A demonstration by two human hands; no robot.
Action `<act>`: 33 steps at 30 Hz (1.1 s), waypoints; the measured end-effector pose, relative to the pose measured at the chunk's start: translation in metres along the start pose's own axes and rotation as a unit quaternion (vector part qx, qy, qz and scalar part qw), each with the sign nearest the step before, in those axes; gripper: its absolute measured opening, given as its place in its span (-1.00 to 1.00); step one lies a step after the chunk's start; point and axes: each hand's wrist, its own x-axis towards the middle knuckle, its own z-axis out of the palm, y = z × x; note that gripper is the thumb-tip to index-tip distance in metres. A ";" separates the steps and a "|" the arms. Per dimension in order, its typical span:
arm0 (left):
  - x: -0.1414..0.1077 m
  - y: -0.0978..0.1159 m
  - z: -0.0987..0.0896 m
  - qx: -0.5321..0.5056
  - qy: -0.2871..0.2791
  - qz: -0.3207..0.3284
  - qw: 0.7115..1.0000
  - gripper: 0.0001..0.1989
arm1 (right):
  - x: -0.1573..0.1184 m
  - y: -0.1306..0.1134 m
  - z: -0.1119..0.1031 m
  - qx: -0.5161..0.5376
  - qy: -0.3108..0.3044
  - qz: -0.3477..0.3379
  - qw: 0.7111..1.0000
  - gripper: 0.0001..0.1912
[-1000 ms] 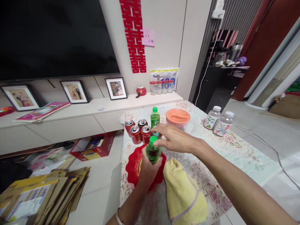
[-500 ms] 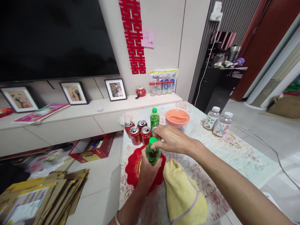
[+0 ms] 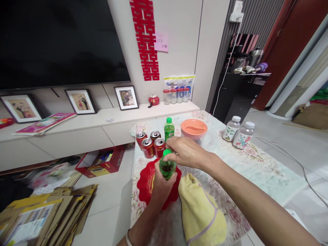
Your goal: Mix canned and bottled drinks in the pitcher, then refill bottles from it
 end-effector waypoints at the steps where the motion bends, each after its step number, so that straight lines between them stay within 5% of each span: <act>1: 0.000 0.000 0.000 0.001 0.001 -0.001 1.000 -0.45 | -0.001 0.000 -0.002 0.002 0.004 0.007 1.000 -0.64; 6: 0.000 0.001 0.001 0.001 -0.001 0.001 1.000 -0.42 | -0.009 0.006 -0.010 0.078 -0.001 -0.086 0.993 -0.61; 12: 0.000 0.003 0.000 0.004 0.001 -0.001 1.000 -0.46 | -0.006 0.011 0.005 0.102 0.005 -0.159 0.982 -0.65; 23: 0.000 0.002 0.001 0.004 0.006 -0.003 1.000 -0.46 | -0.002 0.010 0.015 0.067 0.041 -0.121 0.990 -0.67; 33: 0.008 0.003 -0.004 -0.005 -0.036 -0.008 0.999 -0.39 | -0.007 0.014 0.024 0.197 0.076 -0.026 0.977 -0.70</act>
